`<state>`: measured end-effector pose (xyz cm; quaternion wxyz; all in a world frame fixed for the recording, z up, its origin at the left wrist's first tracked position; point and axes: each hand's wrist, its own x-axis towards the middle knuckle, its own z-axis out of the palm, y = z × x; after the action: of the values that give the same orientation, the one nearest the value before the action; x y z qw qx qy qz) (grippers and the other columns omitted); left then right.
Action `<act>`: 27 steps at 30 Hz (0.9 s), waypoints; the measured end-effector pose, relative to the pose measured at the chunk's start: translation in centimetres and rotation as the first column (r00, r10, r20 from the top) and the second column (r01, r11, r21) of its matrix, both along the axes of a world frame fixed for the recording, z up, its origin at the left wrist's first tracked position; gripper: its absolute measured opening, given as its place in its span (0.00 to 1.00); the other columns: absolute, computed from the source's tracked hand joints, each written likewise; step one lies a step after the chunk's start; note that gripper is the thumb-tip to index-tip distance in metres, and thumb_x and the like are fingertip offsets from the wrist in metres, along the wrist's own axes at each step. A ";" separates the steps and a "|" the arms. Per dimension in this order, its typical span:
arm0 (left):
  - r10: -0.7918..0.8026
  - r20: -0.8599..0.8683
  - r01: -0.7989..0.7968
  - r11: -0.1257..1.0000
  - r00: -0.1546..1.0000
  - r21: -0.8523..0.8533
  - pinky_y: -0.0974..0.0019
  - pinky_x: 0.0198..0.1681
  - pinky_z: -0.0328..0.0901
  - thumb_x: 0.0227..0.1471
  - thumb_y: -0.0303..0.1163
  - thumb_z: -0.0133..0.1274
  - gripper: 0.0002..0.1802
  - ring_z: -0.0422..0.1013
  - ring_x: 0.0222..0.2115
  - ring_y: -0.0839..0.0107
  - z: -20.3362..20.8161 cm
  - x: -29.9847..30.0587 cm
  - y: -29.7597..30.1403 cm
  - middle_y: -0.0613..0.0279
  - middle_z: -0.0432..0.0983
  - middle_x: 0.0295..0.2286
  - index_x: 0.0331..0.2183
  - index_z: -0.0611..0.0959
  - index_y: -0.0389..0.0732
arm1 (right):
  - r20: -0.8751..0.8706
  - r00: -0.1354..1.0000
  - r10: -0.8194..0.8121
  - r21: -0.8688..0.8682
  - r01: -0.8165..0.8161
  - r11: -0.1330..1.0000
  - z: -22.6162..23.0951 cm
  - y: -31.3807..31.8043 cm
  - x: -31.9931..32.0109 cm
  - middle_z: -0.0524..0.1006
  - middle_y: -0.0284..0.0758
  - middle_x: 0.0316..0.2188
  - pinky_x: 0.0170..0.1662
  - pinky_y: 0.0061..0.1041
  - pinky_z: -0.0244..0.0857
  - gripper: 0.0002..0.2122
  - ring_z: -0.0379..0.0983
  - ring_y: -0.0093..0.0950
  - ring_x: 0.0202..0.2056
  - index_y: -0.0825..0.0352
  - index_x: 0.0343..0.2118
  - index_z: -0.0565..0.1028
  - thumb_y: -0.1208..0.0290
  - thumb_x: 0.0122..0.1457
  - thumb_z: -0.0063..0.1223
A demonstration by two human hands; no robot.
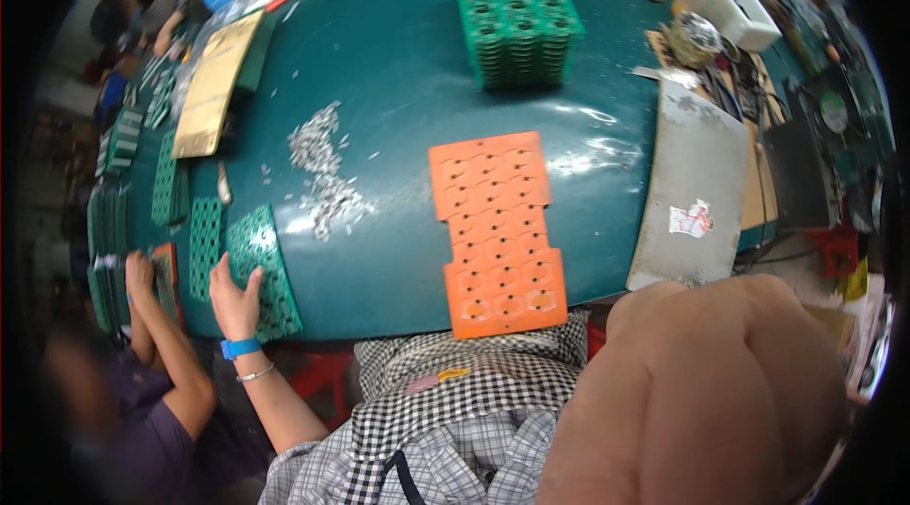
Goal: The person inserts small electronic components into a printed circuit board assembly jig by hand.
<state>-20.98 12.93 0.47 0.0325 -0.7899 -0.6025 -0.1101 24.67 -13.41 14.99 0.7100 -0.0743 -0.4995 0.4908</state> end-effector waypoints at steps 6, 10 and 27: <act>0.148 0.108 -0.138 0.986 0.983 -0.093 0.59 0.46 0.65 0.36 0.46 0.67 0.42 0.71 0.41 0.54 -0.8 -2.3 -2.4 0.48 0.74 0.40 0.50 0.72 0.32 | -0.054 0.967 0.248 0.054 -0.246 0.968 -0.6 2.2 -4.7 0.74 0.36 0.32 0.36 0.25 0.67 0.03 0.70 0.31 0.37 0.65 0.28 0.71 0.78 0.57 0.45; 0.169 0.166 -0.141 0.975 0.972 -0.170 0.62 0.41 0.66 0.29 0.47 0.72 0.47 0.71 0.36 0.59 -0.8 -1.8 -0.2 0.53 0.73 0.34 0.50 0.73 0.32 | -0.082 0.929 0.362 0.121 -0.351 0.928 -0.3 4.5 -8.0 0.75 0.37 0.32 0.34 0.25 0.68 0.03 0.70 0.32 0.37 0.65 0.27 0.72 0.78 0.57 0.46; 0.292 0.190 -0.250 0.943 0.937 -0.218 0.67 0.35 0.68 0.47 0.37 0.61 0.21 0.76 0.29 0.65 0.2 -2.7 0.9 0.52 0.79 0.35 0.42 0.82 0.36 | 0.316 0.944 0.097 -0.582 0.112 0.805 -6.6 7.9 -6.7 0.74 0.38 0.30 0.37 0.24 0.64 0.09 0.70 0.26 0.33 0.70 0.25 0.71 0.87 0.42 0.40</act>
<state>-23.67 13.84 0.68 -0.0954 -0.6812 -0.7136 -0.1331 17.97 -5.50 8.41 0.5590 -0.3752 -0.4326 0.5997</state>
